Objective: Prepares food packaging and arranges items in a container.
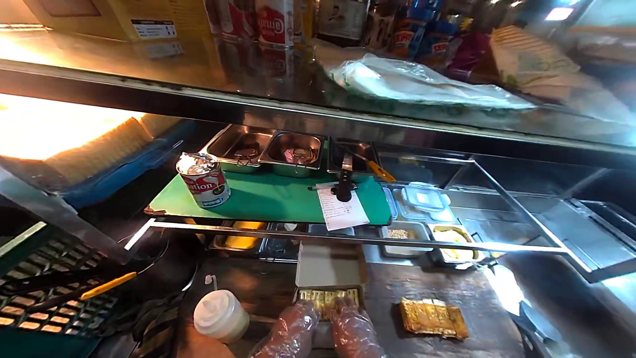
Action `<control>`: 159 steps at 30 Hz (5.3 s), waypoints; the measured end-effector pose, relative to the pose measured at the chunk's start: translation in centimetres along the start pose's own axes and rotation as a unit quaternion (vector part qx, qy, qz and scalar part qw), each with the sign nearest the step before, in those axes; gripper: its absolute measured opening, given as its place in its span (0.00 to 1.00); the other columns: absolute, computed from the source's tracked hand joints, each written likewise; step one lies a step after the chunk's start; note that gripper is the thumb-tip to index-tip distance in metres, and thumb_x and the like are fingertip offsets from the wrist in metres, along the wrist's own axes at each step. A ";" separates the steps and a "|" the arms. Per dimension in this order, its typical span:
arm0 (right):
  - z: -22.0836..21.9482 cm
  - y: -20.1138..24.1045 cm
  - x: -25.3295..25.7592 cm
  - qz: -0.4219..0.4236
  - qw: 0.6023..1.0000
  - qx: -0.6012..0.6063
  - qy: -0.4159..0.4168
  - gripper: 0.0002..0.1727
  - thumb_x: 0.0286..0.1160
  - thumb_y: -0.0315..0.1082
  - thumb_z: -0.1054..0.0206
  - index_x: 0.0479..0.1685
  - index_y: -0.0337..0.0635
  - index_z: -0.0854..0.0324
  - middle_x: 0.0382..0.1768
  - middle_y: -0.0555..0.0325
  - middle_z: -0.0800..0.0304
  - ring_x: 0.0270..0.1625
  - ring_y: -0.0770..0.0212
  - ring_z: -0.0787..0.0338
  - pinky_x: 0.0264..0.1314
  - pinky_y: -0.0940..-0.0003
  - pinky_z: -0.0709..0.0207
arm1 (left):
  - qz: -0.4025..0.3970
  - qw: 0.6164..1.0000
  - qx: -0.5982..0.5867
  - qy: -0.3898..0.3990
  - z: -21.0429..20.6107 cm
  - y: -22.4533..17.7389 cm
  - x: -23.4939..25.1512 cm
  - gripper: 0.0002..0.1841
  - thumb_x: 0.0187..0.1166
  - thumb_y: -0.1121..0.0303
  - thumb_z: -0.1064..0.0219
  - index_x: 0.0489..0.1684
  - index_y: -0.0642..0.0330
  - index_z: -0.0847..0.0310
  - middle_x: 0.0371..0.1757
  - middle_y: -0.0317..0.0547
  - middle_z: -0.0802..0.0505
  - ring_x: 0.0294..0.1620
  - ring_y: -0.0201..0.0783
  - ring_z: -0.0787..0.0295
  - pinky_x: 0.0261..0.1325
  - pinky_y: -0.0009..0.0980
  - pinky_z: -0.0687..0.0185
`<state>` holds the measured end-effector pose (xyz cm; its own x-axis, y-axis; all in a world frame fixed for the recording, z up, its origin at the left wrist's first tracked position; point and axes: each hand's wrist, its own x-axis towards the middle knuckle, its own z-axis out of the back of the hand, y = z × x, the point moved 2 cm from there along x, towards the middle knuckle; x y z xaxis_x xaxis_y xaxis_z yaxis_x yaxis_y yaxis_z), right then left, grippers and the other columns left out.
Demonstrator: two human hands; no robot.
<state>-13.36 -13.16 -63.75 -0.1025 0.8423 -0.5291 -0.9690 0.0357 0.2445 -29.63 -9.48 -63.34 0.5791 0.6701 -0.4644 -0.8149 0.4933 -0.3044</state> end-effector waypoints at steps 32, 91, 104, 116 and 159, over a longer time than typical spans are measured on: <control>-2.1 -36.7 -11.1 -0.112 0.907 0.355 -0.195 0.31 0.69 0.39 0.26 0.75 0.44 0.24 0.69 0.47 0.15 0.73 0.51 0.15 0.79 0.52 0.23 | 0.150 0.979 -0.136 0.035 -2.3 -24.9 15.0 0.39 0.57 0.56 0.18 0.74 0.51 0.28 0.67 0.51 0.12 0.66 0.50 0.12 0.67 0.53 0.16; 2.0 -1.8 -2.1 0.067 0.997 0.015 0.038 0.25 0.71 0.29 0.31 0.70 0.34 0.21 0.70 0.34 0.18 0.72 0.31 0.19 0.69 0.27 0.28 | 0.051 0.997 0.039 0.037 0.2 -2.5 -0.1 0.22 0.72 0.60 0.32 0.66 0.48 0.12 0.66 0.51 0.08 0.69 0.55 0.13 0.71 0.59 0.21; 2.1 -5.7 -2.2 0.247 0.959 0.134 -0.024 0.16 0.83 0.28 0.42 0.64 0.40 0.16 0.63 0.40 0.11 0.68 0.37 0.14 0.72 0.31 0.26 | 0.179 0.906 -0.199 -0.327 -0.6 -10.1 -2.0 0.15 0.81 0.66 0.32 0.55 0.70 0.12 0.50 0.58 0.05 0.50 0.44 0.05 0.62 0.41 0.11; 2.6 -33.6 -6.3 -0.175 0.957 0.230 0.009 0.40 0.78 0.48 0.35 0.92 0.49 0.40 0.79 0.41 0.22 0.79 0.42 0.21 0.81 0.40 0.28 | 0.200 0.929 -0.313 -0.005 -3.7 -22.7 16.1 0.38 0.68 0.48 0.22 0.80 0.52 0.26 0.62 0.50 0.09 0.62 0.46 0.12 0.70 0.49 0.18; 6.1 -28.0 -4.1 0.087 0.967 0.223 0.090 0.26 0.67 0.41 0.24 0.68 0.48 0.15 0.59 0.46 0.08 0.63 0.47 0.10 0.70 0.40 0.20 | 0.045 0.912 -0.407 -0.021 -1.0 -22.9 12.8 0.24 0.66 0.72 0.24 0.65 0.58 0.21 0.56 0.51 0.09 0.56 0.45 0.10 0.62 0.47 0.14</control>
<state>15.56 -14.35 -63.51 -0.3309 0.7502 -0.5724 -0.7449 0.1647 0.6465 -3.57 -12.79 -63.14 0.4957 0.7169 -0.4902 -0.5969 -0.1287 -0.7919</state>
